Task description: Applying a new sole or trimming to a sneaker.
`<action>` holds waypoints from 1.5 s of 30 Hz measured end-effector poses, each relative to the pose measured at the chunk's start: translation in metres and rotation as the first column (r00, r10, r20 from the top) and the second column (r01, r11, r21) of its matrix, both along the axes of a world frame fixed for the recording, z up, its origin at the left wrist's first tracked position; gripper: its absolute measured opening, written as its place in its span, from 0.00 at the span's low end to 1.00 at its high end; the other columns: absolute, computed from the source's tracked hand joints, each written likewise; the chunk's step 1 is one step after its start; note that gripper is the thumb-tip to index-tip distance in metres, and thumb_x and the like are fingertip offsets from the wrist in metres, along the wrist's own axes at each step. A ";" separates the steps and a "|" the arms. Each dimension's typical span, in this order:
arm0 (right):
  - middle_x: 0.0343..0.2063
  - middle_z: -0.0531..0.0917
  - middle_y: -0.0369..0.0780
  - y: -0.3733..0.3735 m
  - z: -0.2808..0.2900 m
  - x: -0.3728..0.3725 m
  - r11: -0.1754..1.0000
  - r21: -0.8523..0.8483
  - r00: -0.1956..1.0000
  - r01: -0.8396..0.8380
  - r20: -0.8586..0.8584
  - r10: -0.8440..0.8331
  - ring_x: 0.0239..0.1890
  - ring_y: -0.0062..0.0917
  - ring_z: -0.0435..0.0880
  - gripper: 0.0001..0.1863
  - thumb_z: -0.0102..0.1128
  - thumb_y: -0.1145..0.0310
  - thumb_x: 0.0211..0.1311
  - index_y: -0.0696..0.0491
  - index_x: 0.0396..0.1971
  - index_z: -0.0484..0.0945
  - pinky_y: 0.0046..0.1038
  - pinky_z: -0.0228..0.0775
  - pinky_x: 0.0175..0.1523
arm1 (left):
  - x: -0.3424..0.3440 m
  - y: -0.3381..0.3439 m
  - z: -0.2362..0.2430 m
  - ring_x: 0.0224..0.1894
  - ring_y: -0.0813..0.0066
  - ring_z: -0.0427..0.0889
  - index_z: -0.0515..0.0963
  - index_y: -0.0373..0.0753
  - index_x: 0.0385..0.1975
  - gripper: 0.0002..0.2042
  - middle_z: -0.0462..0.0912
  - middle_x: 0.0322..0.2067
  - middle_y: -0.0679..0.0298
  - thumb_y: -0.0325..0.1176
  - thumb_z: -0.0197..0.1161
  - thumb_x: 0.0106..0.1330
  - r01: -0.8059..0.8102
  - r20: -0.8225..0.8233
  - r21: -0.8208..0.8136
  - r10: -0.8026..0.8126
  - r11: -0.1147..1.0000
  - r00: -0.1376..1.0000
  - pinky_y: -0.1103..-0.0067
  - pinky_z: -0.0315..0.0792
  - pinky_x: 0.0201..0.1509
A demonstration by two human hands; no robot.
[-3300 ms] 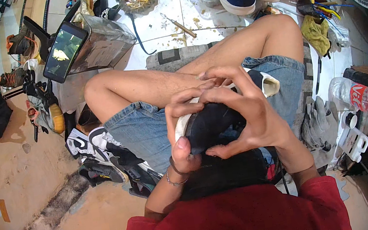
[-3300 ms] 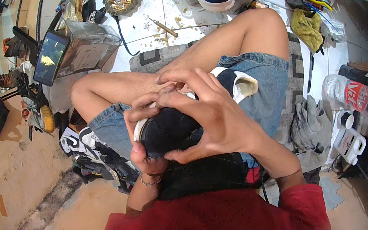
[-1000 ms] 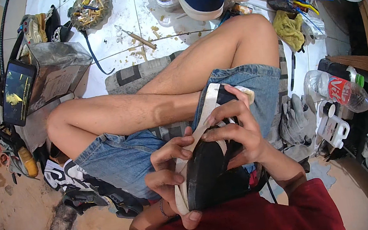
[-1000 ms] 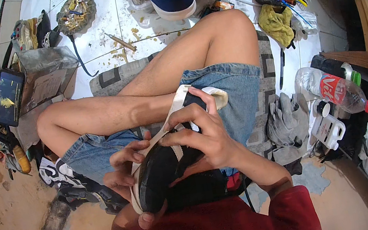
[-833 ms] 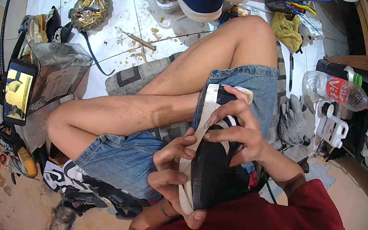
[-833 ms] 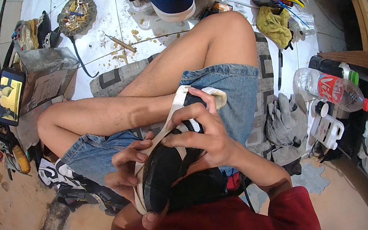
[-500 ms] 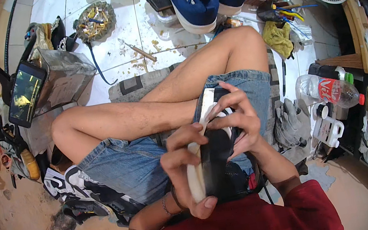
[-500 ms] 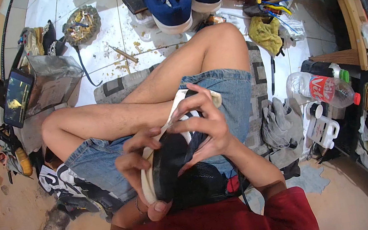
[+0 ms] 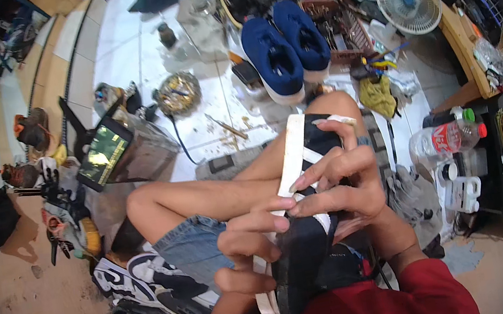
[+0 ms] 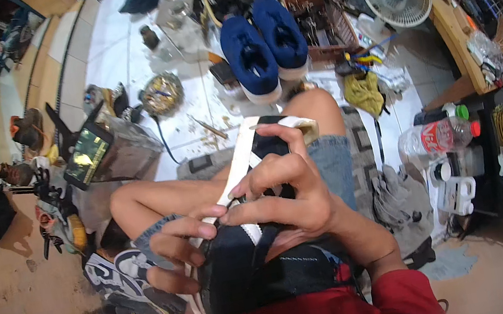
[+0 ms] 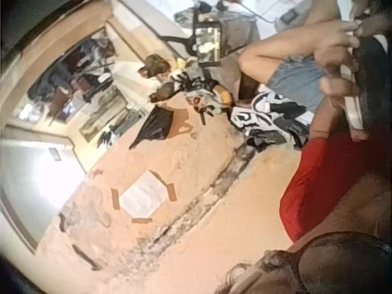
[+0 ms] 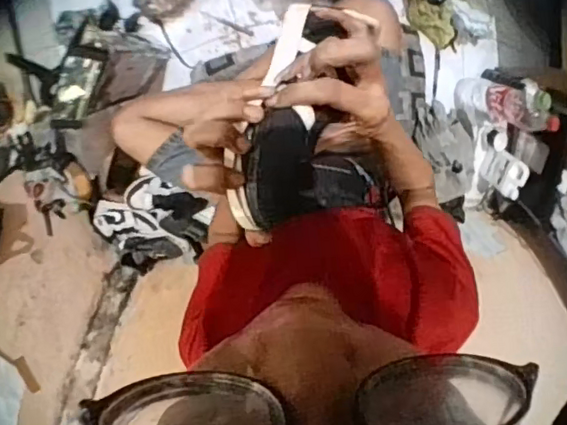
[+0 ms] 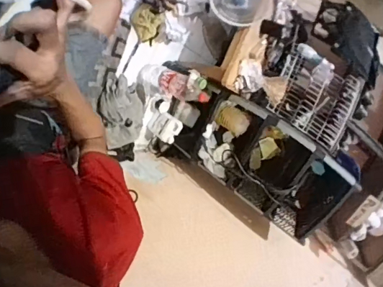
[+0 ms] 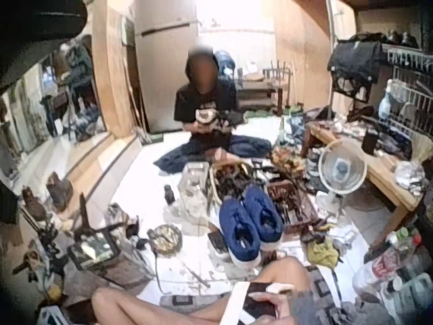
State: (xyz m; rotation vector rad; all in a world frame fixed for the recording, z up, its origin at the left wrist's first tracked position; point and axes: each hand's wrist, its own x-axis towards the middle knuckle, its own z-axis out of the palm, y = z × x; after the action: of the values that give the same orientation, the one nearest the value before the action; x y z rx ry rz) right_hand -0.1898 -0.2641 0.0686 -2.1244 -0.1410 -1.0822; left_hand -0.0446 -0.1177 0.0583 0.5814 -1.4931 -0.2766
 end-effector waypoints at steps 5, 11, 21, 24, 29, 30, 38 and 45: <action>0.33 0.68 0.33 -0.007 0.026 0.020 0.993 -0.060 0.986 -0.104 0.127 0.111 0.36 0.22 0.83 0.29 0.74 0.39 0.40 0.49 0.34 0.86 0.48 0.53 0.64 | 0.003 0.001 0.016 0.48 0.56 0.76 0.62 0.53 0.42 0.22 0.69 0.41 0.59 0.47 0.70 0.57 -0.174 0.108 -0.169 0.194 0.970 0.975 0.52 0.74 0.54; 0.43 0.69 0.41 -0.022 0.003 0.045 0.965 0.157 0.973 -0.212 0.124 0.194 0.43 0.26 0.77 0.38 0.85 0.46 0.23 0.56 0.36 0.83 0.28 0.69 0.51 | -0.006 -0.015 0.017 0.53 0.58 0.72 0.70 0.40 0.48 0.42 0.70 0.49 0.52 0.59 0.77 0.35 -0.162 -0.279 0.022 0.162 0.987 0.947 0.60 0.64 0.60; 0.41 0.66 0.38 -0.022 -0.023 0.093 0.964 0.244 0.989 0.105 -0.126 -0.076 0.45 0.28 0.69 0.35 0.87 0.60 0.14 0.55 0.33 0.83 0.26 0.64 0.52 | 0.030 -0.053 -0.037 0.51 0.67 0.66 0.62 0.37 0.50 0.45 0.62 0.45 0.58 0.63 0.73 0.40 -0.169 -0.615 0.168 0.237 0.971 0.752 0.68 0.64 0.61; 0.39 0.65 0.38 -0.027 -0.044 0.101 0.963 0.231 0.984 0.138 -0.147 -0.106 0.43 0.27 0.69 0.35 0.87 0.58 0.13 0.56 0.31 0.82 0.27 0.66 0.49 | 0.038 -0.063 -0.059 0.52 0.66 0.66 0.61 0.38 0.50 0.44 0.62 0.45 0.59 0.60 0.75 0.39 -0.064 -0.736 0.081 0.103 0.995 0.669 0.67 0.64 0.63; 0.36 0.63 0.36 -0.031 -0.061 0.102 0.970 0.214 0.985 0.110 -0.152 -0.079 0.40 0.25 0.67 0.36 0.87 0.56 0.11 0.55 0.30 0.83 0.26 0.65 0.44 | 0.036 -0.066 -0.079 0.52 0.65 0.67 0.60 0.40 0.49 0.45 0.62 0.45 0.59 0.62 0.76 0.37 -0.171 -0.723 0.083 0.177 0.982 0.668 0.65 0.65 0.62; 0.36 0.63 0.35 -0.031 -0.061 0.103 0.963 0.251 0.988 0.096 -0.139 -0.062 0.39 0.24 0.66 0.36 0.87 0.55 0.11 0.55 0.30 0.83 0.26 0.64 0.43 | 0.035 -0.066 -0.081 0.51 0.65 0.67 0.60 0.40 0.49 0.45 0.62 0.45 0.58 0.63 0.76 0.37 -0.201 -0.710 0.074 0.193 0.977 0.677 0.65 0.65 0.62; 0.37 0.64 0.36 -0.043 -0.071 0.103 0.974 0.227 0.986 0.008 -0.162 0.029 0.40 0.23 0.74 0.38 0.88 0.53 0.14 0.57 0.32 0.84 0.25 0.72 0.46 | 0.035 -0.063 -0.089 0.52 0.60 0.69 0.61 0.41 0.47 0.43 0.63 0.44 0.56 0.66 0.72 0.41 -0.290 -0.645 0.109 0.290 0.951 0.707 0.58 0.58 0.66; 0.35 0.63 0.35 -0.053 -0.076 0.104 0.991 0.134 0.984 0.010 -0.178 0.015 0.35 0.24 0.79 0.39 0.86 0.46 0.12 0.55 0.31 0.85 0.32 0.65 0.54 | 0.034 -0.070 -0.101 0.51 0.59 0.70 0.61 0.41 0.45 0.45 0.64 0.44 0.55 0.72 0.71 0.38 -0.360 -0.643 0.131 0.356 0.924 0.679 0.57 0.58 0.64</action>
State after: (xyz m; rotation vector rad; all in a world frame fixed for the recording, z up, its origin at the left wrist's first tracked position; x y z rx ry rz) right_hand -0.0857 -0.3174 -0.0071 -2.0862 0.0147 -0.8685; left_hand -0.0109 -0.1877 -0.0432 0.6710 -0.6653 -0.1415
